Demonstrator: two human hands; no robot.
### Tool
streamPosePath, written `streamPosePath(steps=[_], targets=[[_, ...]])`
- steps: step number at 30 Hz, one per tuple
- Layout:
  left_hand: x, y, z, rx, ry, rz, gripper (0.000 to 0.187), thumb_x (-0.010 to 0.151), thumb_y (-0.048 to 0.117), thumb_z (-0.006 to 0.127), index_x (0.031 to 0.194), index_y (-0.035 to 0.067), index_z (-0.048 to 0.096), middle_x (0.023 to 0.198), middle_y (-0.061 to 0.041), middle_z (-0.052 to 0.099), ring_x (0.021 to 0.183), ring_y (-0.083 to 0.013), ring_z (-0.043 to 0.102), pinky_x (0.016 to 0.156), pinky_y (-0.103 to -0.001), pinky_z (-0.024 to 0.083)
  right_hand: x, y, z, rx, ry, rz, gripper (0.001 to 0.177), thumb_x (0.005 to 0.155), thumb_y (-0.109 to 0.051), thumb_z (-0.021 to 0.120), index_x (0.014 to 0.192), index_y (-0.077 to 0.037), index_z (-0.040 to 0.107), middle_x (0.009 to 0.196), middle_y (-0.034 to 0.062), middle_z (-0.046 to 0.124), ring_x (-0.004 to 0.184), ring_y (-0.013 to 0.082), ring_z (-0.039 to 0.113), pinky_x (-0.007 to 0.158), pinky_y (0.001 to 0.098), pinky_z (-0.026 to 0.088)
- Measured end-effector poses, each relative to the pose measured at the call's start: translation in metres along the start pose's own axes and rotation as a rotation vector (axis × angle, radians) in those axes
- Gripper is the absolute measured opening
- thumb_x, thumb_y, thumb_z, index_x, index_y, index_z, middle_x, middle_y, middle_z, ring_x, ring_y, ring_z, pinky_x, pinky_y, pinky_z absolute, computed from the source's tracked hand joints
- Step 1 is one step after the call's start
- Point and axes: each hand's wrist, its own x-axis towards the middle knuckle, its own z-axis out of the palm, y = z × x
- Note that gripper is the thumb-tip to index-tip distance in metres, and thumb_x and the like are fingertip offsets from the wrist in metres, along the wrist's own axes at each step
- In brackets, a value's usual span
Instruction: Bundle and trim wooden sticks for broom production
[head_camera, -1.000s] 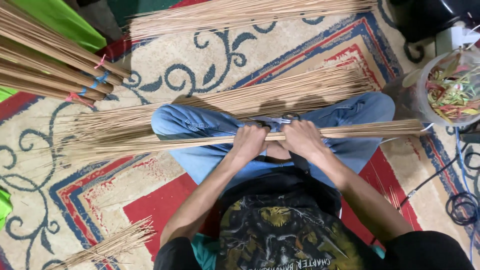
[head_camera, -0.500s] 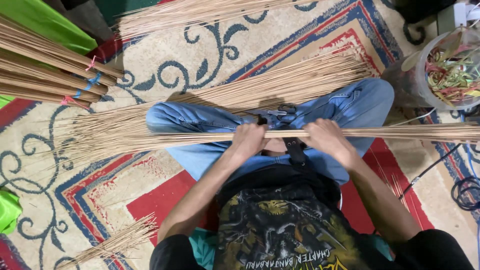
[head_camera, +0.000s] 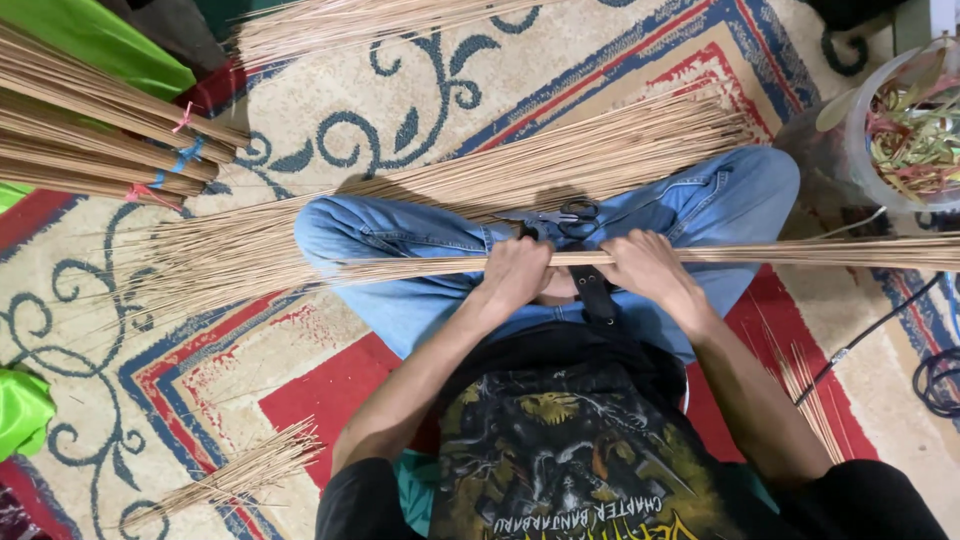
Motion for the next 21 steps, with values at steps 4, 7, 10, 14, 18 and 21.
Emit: streamPosePath(steps=[4,7,10,14,18,21], targets=[[-0.004,-0.006,-0.007,0.067,0.011,-0.046,0.018,0.083,0.027,0.068,0.088,0.011,0.073,0.074,-0.013,0.073,0.075,-0.0389,0.077,0.068,-0.049,0.062,0.006,0.0,0.004,-0.015,0.013,0.027,0.033,0.085,-0.037,0.062,0.092,-0.011,0.08,0.083,0.0255,0.075,0.09,0.0495,0.074,0.081,0.0572,0.059],[-0.013,-0.015,-0.024,0.037,-0.034,-0.037,0.019,0.085,0.029,0.067,0.088,0.011,0.073,0.077,-0.014,0.075,0.08,-0.0402,0.077,0.071,-0.052,0.062,0.004,-0.021,-0.008,0.019,-0.019,0.062,0.034,0.084,-0.04,0.063,0.094,-0.012,0.08,0.084,0.0239,0.076,0.091,0.0484,0.075,0.081,0.0569,0.059],[-0.019,-0.034,-0.047,0.067,-0.05,-0.027,0.02,0.084,0.028,0.065,0.083,0.011,0.076,0.075,-0.016,0.075,0.082,-0.0416,0.077,0.074,-0.051,0.061,0.015,-0.03,0.014,0.101,-0.062,0.061,0.033,0.085,-0.035,0.06,0.092,-0.01,0.08,0.085,0.0245,0.076,0.091,0.048,0.074,0.078,0.0575,0.059],[-0.021,-0.039,-0.048,0.053,-0.02,-0.024,0.019,0.084,0.027,0.067,0.087,0.01,0.076,0.077,-0.02,0.075,0.084,-0.044,0.076,0.076,-0.052,0.061,0.018,-0.034,0.022,0.128,-0.127,0.102,0.033,0.083,-0.036,0.062,0.094,-0.01,0.081,0.088,0.0225,0.077,0.092,0.0465,0.075,0.078,0.0579,0.06],[-0.016,-0.018,-0.043,0.012,0.02,-0.002,0.022,0.083,0.031,0.073,0.094,0.012,0.074,0.077,-0.019,0.073,0.082,-0.0431,0.076,0.074,-0.053,0.06,0.006,-0.022,-0.022,0.08,-0.199,0.14,0.04,0.086,-0.034,0.06,0.102,-0.003,0.081,0.098,0.0302,0.077,0.101,0.0513,0.072,0.085,0.0597,0.058],[-0.011,-0.026,-0.028,-0.009,-0.092,-0.032,0.02,0.085,0.027,0.069,0.09,0.009,0.076,0.079,-0.02,0.075,0.085,-0.0441,0.076,0.075,-0.052,0.061,-0.005,-0.001,-0.034,0.01,-0.194,0.1,0.041,0.086,-0.034,0.063,0.106,-0.002,0.08,0.102,0.0329,0.075,0.104,0.0536,0.071,0.09,0.0597,0.057]])
